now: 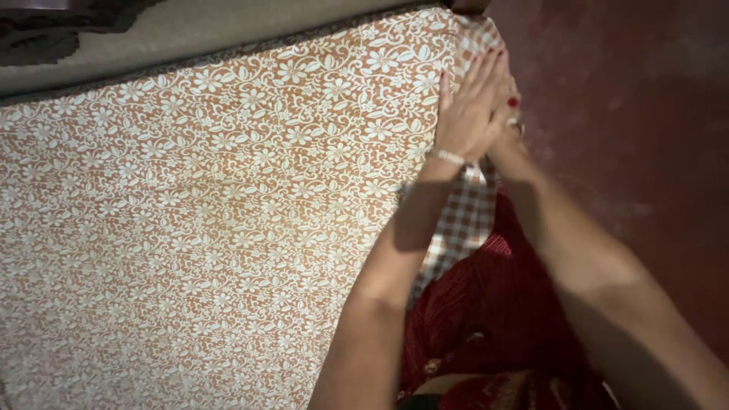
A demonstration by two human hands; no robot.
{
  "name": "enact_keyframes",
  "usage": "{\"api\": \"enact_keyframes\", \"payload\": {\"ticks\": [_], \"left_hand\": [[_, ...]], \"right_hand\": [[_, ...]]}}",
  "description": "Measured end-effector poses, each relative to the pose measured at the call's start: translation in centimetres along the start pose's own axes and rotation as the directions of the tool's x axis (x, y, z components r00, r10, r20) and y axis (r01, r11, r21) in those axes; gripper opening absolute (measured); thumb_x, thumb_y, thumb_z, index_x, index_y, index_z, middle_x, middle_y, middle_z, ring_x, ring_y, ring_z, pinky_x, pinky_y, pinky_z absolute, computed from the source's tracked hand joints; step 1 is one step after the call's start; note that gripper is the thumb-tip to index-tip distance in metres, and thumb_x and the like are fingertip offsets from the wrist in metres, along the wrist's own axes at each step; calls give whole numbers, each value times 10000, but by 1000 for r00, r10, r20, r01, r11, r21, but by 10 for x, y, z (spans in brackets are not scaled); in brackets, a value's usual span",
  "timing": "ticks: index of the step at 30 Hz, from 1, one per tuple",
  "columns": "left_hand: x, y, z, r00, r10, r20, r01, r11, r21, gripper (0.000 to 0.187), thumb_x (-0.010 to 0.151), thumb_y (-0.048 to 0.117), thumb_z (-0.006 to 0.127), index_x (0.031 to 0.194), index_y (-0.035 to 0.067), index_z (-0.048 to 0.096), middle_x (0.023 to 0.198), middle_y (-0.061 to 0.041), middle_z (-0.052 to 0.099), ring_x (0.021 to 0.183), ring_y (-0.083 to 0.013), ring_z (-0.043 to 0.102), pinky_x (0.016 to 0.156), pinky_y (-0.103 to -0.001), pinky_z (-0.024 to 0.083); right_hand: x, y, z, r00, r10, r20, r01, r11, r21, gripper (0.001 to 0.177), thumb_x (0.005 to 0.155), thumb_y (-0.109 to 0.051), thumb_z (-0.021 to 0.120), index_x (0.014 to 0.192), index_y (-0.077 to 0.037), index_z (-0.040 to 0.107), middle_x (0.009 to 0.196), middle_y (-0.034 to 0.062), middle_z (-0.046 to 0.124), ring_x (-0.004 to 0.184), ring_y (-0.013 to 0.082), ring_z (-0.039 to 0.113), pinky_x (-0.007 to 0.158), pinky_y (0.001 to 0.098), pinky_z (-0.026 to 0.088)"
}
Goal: Smoothing and tucking in a bedsheet on a bed.
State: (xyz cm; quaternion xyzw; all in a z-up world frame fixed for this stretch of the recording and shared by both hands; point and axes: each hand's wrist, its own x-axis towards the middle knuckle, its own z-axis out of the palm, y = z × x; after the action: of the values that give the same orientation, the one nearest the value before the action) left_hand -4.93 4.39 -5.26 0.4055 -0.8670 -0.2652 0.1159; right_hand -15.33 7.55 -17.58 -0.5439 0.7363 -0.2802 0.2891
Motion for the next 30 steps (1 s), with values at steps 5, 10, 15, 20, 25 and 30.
{"api": "enact_keyframes", "payload": {"ticks": [5, 10, 15, 20, 25, 30], "left_hand": [[-88, -20, -8, 892, -182, -413, 99, 972, -214, 678, 1072, 446, 428, 1637, 132, 222, 1715, -105, 228, 1624, -274, 198, 1345, -552, 113], [-161, -65, -9, 724, -580, -374, 609, 792, -49, 747, 1003, 302, 438, 1668, 42, 221, 1767, -197, 159, 1640, -373, 70, 1279, -648, -34], [-154, -43, -21, 754, -650, -93, 656, 741, 145, 850, 923, 448, 482, 1648, 139, 163, 1742, -112, 67, 1630, -320, -4, 1291, -597, -22], [-137, -11, -10, 920, -380, 91, 356, 911, 210, 800, 986, 526, 373, 1624, 113, 124, 1726, -121, 88, 1592, -361, 39, 1238, -627, -15], [-162, -26, -7, 982, -125, 142, 82, 958, 275, 798, 1019, 546, 345, 1666, 119, 157, 1755, -82, 131, 1626, -287, 101, 1296, -583, 27], [-204, -102, -30, 700, -417, -580, 411, 899, -150, 768, 1036, 511, 356, 1659, 98, 184, 1755, -114, 134, 1658, -293, 93, 1370, -503, 102]], "right_hand": [[-66, -91, -32, 942, -335, 27, 328, 900, -286, 694, 1035, -302, 530, 1565, 100, 332, 1591, 319, 348, 1487, 455, 301, 1255, 558, 222], [-128, -131, 8, 836, -527, 153, 543, 757, -362, 583, 1035, -249, 511, 1533, 47, 441, 1584, 266, 452, 1518, 411, 360, 1270, 564, 243], [-116, -113, 9, 876, -333, 348, 475, 720, -506, 613, 1064, -361, 413, 1598, -103, 256, 1668, 127, 216, 1552, 295, 190, 1268, 532, 93], [-126, -111, -25, 952, -27, 305, 207, 790, -577, 723, 1051, -398, 332, 1652, -69, 101, 1716, 137, -6, 1584, 295, 13, 1277, 492, 1], [-136, -134, -16, 989, 64, 135, 9, 877, -480, 777, 1084, -469, 349, 1664, -22, 90, 1724, 199, -27, 1602, 337, -14, 1289, 512, -14], [-155, -162, 37, 873, -248, 419, 475, 624, -621, 911, 1052, -543, 486, 1694, -11, 118, 1762, 204, -9, 1637, 344, -9, 1303, 545, -2]]}}
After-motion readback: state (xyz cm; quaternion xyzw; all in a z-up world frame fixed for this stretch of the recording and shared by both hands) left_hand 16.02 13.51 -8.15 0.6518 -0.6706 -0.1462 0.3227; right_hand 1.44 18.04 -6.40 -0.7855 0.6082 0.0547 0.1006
